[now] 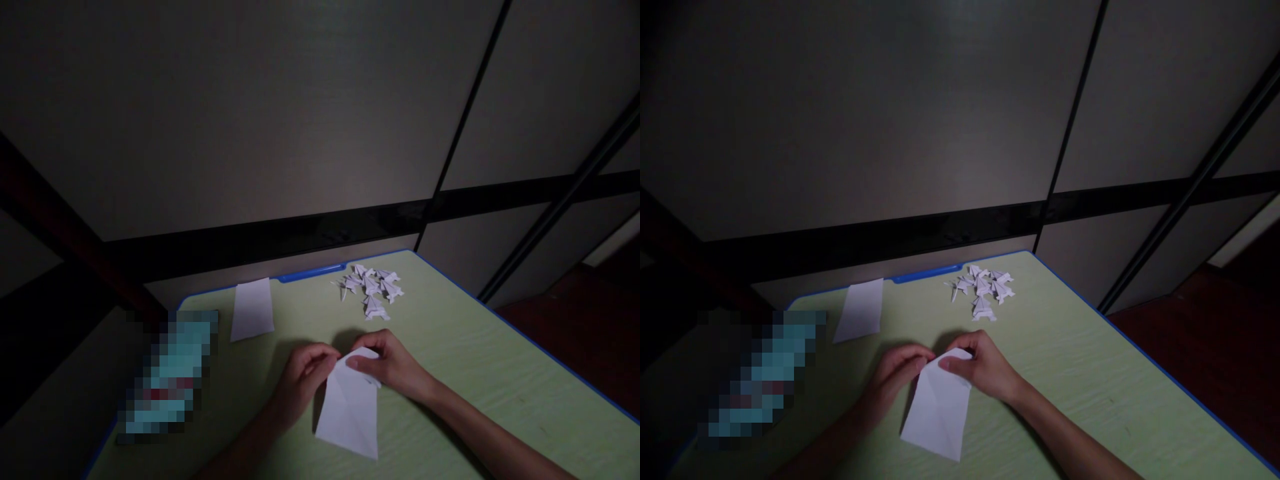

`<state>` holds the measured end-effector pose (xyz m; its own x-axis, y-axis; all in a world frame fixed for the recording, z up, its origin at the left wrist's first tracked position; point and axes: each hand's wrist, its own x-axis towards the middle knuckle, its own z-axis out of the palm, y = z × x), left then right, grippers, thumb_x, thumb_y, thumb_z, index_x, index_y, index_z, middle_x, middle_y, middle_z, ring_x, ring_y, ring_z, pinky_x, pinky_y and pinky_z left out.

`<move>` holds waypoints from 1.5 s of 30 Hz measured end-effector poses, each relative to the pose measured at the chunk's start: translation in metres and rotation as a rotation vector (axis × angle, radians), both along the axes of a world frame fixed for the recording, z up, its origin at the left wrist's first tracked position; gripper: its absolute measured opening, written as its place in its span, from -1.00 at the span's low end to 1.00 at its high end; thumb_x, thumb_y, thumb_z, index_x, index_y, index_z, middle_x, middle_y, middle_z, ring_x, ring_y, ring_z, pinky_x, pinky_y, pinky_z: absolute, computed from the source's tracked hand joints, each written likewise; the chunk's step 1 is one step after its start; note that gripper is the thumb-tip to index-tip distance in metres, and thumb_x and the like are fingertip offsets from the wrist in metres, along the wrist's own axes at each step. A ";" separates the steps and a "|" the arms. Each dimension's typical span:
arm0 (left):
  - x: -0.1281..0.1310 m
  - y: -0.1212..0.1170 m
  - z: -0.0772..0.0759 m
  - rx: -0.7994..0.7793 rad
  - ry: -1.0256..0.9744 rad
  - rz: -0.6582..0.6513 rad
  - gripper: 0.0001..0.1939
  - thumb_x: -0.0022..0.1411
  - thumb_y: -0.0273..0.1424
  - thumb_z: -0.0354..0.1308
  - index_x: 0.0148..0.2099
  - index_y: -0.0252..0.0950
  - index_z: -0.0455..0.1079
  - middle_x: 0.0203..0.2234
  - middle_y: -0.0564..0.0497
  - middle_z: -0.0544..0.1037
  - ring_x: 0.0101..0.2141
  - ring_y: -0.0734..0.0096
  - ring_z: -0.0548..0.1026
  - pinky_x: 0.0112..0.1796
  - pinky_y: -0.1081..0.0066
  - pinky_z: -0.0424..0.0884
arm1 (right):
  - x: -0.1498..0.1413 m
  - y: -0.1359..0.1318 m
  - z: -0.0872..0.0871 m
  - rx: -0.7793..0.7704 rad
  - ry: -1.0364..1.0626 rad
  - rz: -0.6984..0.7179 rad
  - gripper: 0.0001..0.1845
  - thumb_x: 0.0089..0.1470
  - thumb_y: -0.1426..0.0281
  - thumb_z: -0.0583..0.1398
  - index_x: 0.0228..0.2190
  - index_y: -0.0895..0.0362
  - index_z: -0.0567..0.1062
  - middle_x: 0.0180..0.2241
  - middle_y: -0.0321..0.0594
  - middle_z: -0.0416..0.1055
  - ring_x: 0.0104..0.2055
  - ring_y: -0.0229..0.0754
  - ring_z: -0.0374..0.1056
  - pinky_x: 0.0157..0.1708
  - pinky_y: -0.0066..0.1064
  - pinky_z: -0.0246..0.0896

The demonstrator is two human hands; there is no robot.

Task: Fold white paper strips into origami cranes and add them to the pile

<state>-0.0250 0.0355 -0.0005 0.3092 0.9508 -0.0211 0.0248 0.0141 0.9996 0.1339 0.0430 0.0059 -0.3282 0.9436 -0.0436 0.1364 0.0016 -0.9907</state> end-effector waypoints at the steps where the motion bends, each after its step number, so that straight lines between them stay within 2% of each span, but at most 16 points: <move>1: 0.001 0.000 -0.001 -0.003 0.032 -0.007 -0.84 -0.06 -0.39 0.04 -0.54 -0.39 0.35 -0.70 0.09 0.34 -0.61 0.53 0.27 -0.59 0.57 0.14 | 0.000 0.000 0.000 0.003 -0.006 0.000 -0.85 -0.29 0.38 0.21 -0.67 0.24 0.43 -0.73 -0.38 0.20 -0.68 -0.42 0.02 -0.70 -0.57 -0.11; 4: 0.004 0.001 -0.003 0.014 0.090 -0.031 -0.79 -0.06 -0.37 0.04 -0.62 -0.40 0.30 -0.76 0.13 0.24 -0.67 0.58 0.19 -0.63 0.58 0.07 | -0.001 -0.001 0.000 0.022 -0.019 0.006 -0.85 -0.27 0.39 0.20 -0.66 0.25 0.42 -0.71 -0.37 0.21 -0.66 -0.41 0.04 -0.68 -0.57 -0.09; 9: 0.004 0.003 -0.006 0.067 0.132 -0.032 -0.78 -0.06 -0.38 0.02 -0.65 -0.40 0.28 -0.77 0.13 0.21 -0.66 0.58 0.17 -0.63 0.57 0.05 | -0.001 -0.001 -0.003 0.022 -0.020 0.003 -0.84 -0.27 0.37 0.19 -0.66 0.25 0.41 -0.70 -0.37 0.22 -0.66 -0.41 0.06 -0.68 -0.57 -0.08; 14: 0.002 0.003 -0.006 0.146 0.163 0.055 -0.76 -0.07 -0.37 0.01 -0.69 -0.37 0.22 -0.78 0.14 0.16 -0.67 0.59 0.13 -0.64 0.56 0.02 | -0.002 0.002 -0.005 -0.008 0.045 -0.044 -0.83 -0.30 0.37 0.21 -0.64 0.25 0.38 -0.68 -0.36 0.25 -0.65 -0.39 0.12 -0.66 -0.56 -0.01; 19: 0.002 0.004 -0.006 0.095 0.106 0.012 -0.75 -0.09 -0.34 0.02 -0.70 -0.35 0.19 -0.78 0.16 0.12 -0.68 0.59 0.10 -0.64 0.56 0.00 | -0.004 0.004 -0.008 0.059 0.186 -0.083 -0.79 -0.34 0.44 0.25 -0.53 0.20 0.36 -0.60 -0.36 0.28 -0.59 -0.38 0.17 -0.60 -0.55 0.05; 23: 0.003 0.006 -0.009 0.068 0.087 0.001 -0.72 -0.08 -0.28 0.02 -0.68 -0.35 0.17 -0.77 0.17 0.10 -0.67 0.59 0.07 -0.64 0.57 -0.02 | -0.004 0.001 -0.008 0.012 0.288 0.032 -0.72 -0.35 0.43 0.27 -0.46 0.17 0.36 -0.66 -0.41 0.23 -0.64 -0.41 0.11 -0.66 -0.58 -0.03; 26: 0.003 0.008 -0.010 0.034 0.037 0.055 -0.68 -0.10 -0.22 0.04 -0.69 -0.34 0.13 -0.77 0.17 0.08 -0.66 0.60 0.06 -0.64 0.57 -0.01 | 0.001 -0.001 -0.005 0.044 0.382 0.070 -0.75 -0.24 0.34 0.21 -0.42 0.19 0.40 -0.62 -0.35 0.26 -0.60 -0.39 0.13 -0.63 -0.57 -0.01; 30: 0.001 0.008 -0.008 -0.009 -0.021 0.106 -0.64 -0.15 -0.16 0.05 -0.70 -0.33 0.11 -0.78 0.17 0.10 -0.67 0.60 0.07 -0.64 0.57 0.00 | 0.009 0.000 -0.003 0.101 0.468 0.036 -0.76 -0.12 0.33 0.12 -0.35 0.18 0.41 -0.43 -0.21 0.33 -0.43 -0.30 0.21 -0.51 -0.53 0.07; 34: 0.001 0.007 -0.010 0.011 -0.007 0.091 -0.64 -0.12 -0.16 0.04 -0.69 -0.33 0.10 -0.77 0.18 0.09 -0.67 0.60 0.06 -0.65 0.57 -0.01 | 0.007 0.000 -0.004 0.207 0.366 0.027 -0.81 -0.19 0.42 0.16 -0.40 0.15 0.42 -0.48 -0.25 0.33 -0.47 -0.30 0.21 -0.51 -0.51 0.08; 39: 0.003 0.004 -0.014 0.084 0.066 0.031 -0.68 -0.06 -0.23 0.01 -0.68 -0.34 0.13 -0.77 0.17 0.09 -0.67 0.60 0.08 -0.64 0.57 -0.01 | -0.002 -0.005 -0.001 0.480 0.096 -0.068 -0.88 -0.24 0.52 0.18 -0.51 0.15 0.43 -0.55 -0.26 0.30 -0.50 -0.29 0.20 -0.56 -0.50 0.08; 42: 0.004 0.001 -0.010 0.143 0.120 0.012 -0.71 -0.03 -0.30 -0.01 -0.68 -0.34 0.16 -0.77 0.17 0.10 -0.67 0.60 0.08 -0.64 0.57 0.00 | -0.004 -0.008 0.003 0.620 0.014 -0.121 -0.87 -0.24 0.58 0.17 -0.54 0.15 0.44 -0.52 -0.23 0.30 -0.46 -0.26 0.23 -0.50 -0.47 0.11; 45: 0.005 -0.001 -0.006 0.194 0.181 -0.001 -0.73 -0.02 -0.36 -0.01 -0.69 -0.35 0.19 -0.77 0.16 0.12 -0.67 0.60 0.10 -0.63 0.57 0.01 | -0.004 -0.011 0.004 0.690 -0.026 -0.173 -0.86 -0.25 0.61 0.17 -0.57 0.15 0.44 -0.45 -0.21 0.27 -0.40 -0.25 0.23 -0.47 -0.46 0.11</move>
